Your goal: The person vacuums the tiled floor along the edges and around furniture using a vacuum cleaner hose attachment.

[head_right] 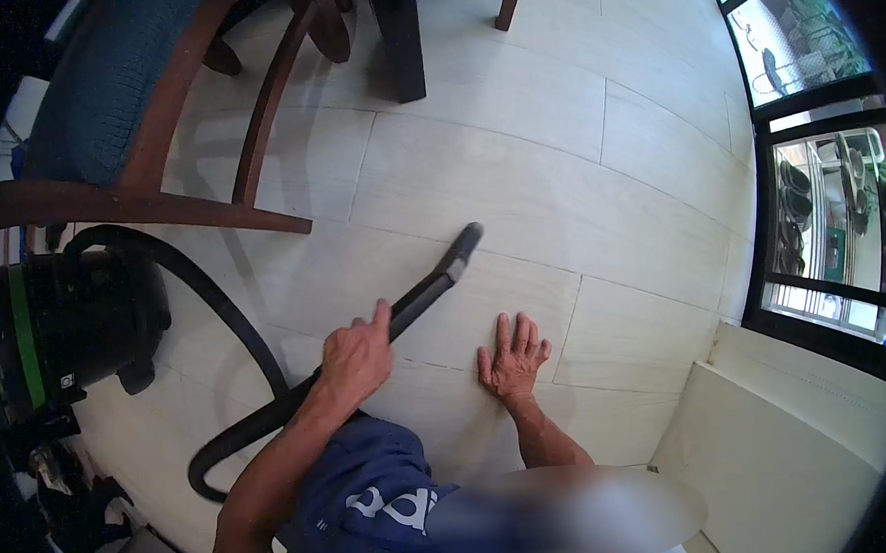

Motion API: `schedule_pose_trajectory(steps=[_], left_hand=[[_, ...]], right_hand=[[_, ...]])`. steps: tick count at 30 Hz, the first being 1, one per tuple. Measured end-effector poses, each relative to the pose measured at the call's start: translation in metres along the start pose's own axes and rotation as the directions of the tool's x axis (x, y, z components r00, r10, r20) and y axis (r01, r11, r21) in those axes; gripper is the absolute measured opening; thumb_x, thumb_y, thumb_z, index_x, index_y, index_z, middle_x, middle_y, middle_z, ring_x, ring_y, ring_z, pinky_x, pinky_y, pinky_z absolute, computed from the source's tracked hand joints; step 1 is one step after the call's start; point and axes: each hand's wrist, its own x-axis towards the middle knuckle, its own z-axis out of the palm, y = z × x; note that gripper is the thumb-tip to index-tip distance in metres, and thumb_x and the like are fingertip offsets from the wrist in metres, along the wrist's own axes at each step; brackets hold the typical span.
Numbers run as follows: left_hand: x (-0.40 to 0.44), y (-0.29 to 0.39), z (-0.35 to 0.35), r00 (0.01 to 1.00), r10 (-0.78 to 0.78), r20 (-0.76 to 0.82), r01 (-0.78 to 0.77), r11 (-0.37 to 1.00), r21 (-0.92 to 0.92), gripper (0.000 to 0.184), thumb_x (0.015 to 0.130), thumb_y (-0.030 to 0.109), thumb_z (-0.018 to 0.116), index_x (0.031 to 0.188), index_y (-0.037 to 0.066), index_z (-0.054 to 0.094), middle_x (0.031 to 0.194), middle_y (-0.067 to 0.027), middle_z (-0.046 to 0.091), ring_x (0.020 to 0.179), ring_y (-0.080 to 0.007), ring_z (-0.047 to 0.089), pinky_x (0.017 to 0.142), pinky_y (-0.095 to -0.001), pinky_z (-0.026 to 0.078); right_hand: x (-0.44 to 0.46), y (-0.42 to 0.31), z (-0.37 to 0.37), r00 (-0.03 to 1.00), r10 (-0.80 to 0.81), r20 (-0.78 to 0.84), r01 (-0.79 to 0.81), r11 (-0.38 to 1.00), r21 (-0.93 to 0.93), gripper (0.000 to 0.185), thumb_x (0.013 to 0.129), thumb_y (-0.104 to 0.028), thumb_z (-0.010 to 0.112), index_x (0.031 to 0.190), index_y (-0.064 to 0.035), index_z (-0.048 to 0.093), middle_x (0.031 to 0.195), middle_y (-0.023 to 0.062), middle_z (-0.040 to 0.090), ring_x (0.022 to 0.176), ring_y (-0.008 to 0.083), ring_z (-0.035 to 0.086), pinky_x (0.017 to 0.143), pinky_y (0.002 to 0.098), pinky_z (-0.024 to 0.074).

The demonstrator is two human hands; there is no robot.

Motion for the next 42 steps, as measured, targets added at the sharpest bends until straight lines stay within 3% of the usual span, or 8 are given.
schedule_pose_trajectory(steps=[5, 8, 13, 17, 28, 35, 38, 42], left_hand=[[-0.043, -0.058, -0.017, 0.976, -0.219, -0.011, 0.218, 0.973, -0.069, 0.057, 0.081, 0.016, 0.067, 0.133, 0.001, 0.048, 0.090, -0.0263, 0.067, 0.079, -0.0432, 0.068, 0.073, -0.0537, 0.053], [-0.075, -0.040, -0.011, 0.982, -0.033, 0.186, 0.026, 0.999, 0.039, 0.060, 0.079, 0.015, 0.069, 0.134, 0.007, 0.047, 0.090, -0.0247, 0.067, 0.079, -0.0428, 0.068, 0.072, -0.0532, 0.053], [-0.116, -0.098, 0.000, 0.982, -0.179, 0.055, 0.178, 0.984, 0.015, 0.062, 0.078, 0.018, 0.070, 0.135, 0.009, 0.046, 0.084, -0.0193, 0.068, 0.076, -0.0383, 0.069, 0.068, -0.0530, 0.054], [-0.169, -0.094, 0.017, 0.956, -0.110, 0.271, 0.092, 0.993, 0.080, 0.061, 0.079, 0.020, 0.070, 0.135, 0.011, 0.047, 0.082, -0.0193, 0.068, 0.078, -0.0403, 0.069, 0.069, -0.0526, 0.053], [-0.110, -0.161, -0.003, 0.879, -0.451, -0.153, 0.446, 0.893, -0.068, 0.057, 0.079, 0.018, 0.072, 0.130, 0.004, 0.050, 0.085, -0.0233, 0.069, 0.084, -0.0414, 0.069, 0.078, -0.0515, 0.054], [-0.150, -0.083, 0.017, 0.962, -0.153, 0.224, 0.158, 0.987, -0.001, 0.064, 0.081, 0.023, 0.073, 0.138, 0.013, 0.046, 0.085, -0.0199, 0.068, 0.083, -0.0400, 0.068, 0.074, -0.0517, 0.053], [-0.157, -0.062, 0.034, 0.983, -0.061, 0.174, 0.071, 0.996, -0.049, 0.055, 0.081, 0.015, 0.064, 0.134, 0.008, 0.053, 0.082, -0.0211, 0.069, 0.079, -0.0398, 0.070, 0.071, -0.0513, 0.054], [-0.147, -0.056, 0.024, 0.981, -0.089, 0.175, 0.106, 0.990, -0.091, 0.059, 0.082, 0.020, 0.075, 0.133, 0.012, 0.048, 0.088, -0.0208, 0.068, 0.084, -0.0415, 0.068, 0.074, -0.0517, 0.053]], right_hand=[[-0.002, 0.000, -0.001, 1.000, -0.003, 0.005, 0.004, 1.000, -0.027, 0.073, 0.088, -0.047, 0.058, 0.149, -0.0110, 0.042, 0.156, 0.0206, 0.029, 0.143, 0.0363, 0.026, 0.106, 0.0644, 0.0181], [-0.001, -0.004, 0.000, 1.000, 0.001, 0.019, -0.001, 1.000, -0.024, 0.073, 0.088, -0.047, 0.058, 0.150, -0.0110, 0.042, 0.157, 0.0205, 0.029, 0.143, 0.0360, 0.025, 0.107, 0.0642, 0.0180], [-0.002, -0.002, -0.002, 1.000, -0.008, 0.001, 0.008, 1.000, -0.026, 0.075, 0.088, -0.045, 0.060, 0.151, -0.0107, 0.039, 0.157, 0.0209, 0.028, 0.144, 0.0365, 0.025, 0.106, 0.0647, 0.0188], [-0.002, -0.006, -0.004, 1.000, -0.012, 0.011, 0.012, 0.999, -0.036, 0.075, 0.088, -0.044, 0.060, 0.151, -0.0107, 0.039, 0.156, 0.0214, 0.029, 0.144, 0.0368, 0.025, 0.106, 0.0650, 0.0195], [-0.002, -0.006, -0.001, 1.000, -0.006, 0.005, 0.007, 0.996, -0.084, 0.076, 0.088, -0.043, 0.059, 0.153, -0.0111, 0.036, 0.157, 0.0217, 0.026, 0.144, 0.0371, 0.023, 0.107, 0.0639, 0.0197], [-0.001, -0.007, -0.002, 1.000, 0.000, -0.005, 0.000, 0.999, -0.051, 0.073, 0.089, -0.043, 0.058, 0.151, -0.0109, 0.039, 0.156, 0.0210, 0.028, 0.144, 0.0362, 0.024, 0.107, 0.0636, 0.0191], [-0.002, -0.006, -0.001, 1.000, -0.005, -0.011, 0.005, 0.999, -0.048, 0.073, 0.089, -0.044, 0.058, 0.151, -0.0107, 0.039, 0.156, 0.0209, 0.028, 0.144, 0.0362, 0.024, 0.107, 0.0639, 0.0189], [-0.005, -0.005, -0.004, 1.000, -0.001, 0.001, 0.001, 0.999, -0.049, 0.071, 0.090, -0.044, 0.057, 0.151, -0.0104, 0.039, 0.156, 0.0210, 0.028, 0.144, 0.0366, 0.024, 0.106, 0.0640, 0.0195]])
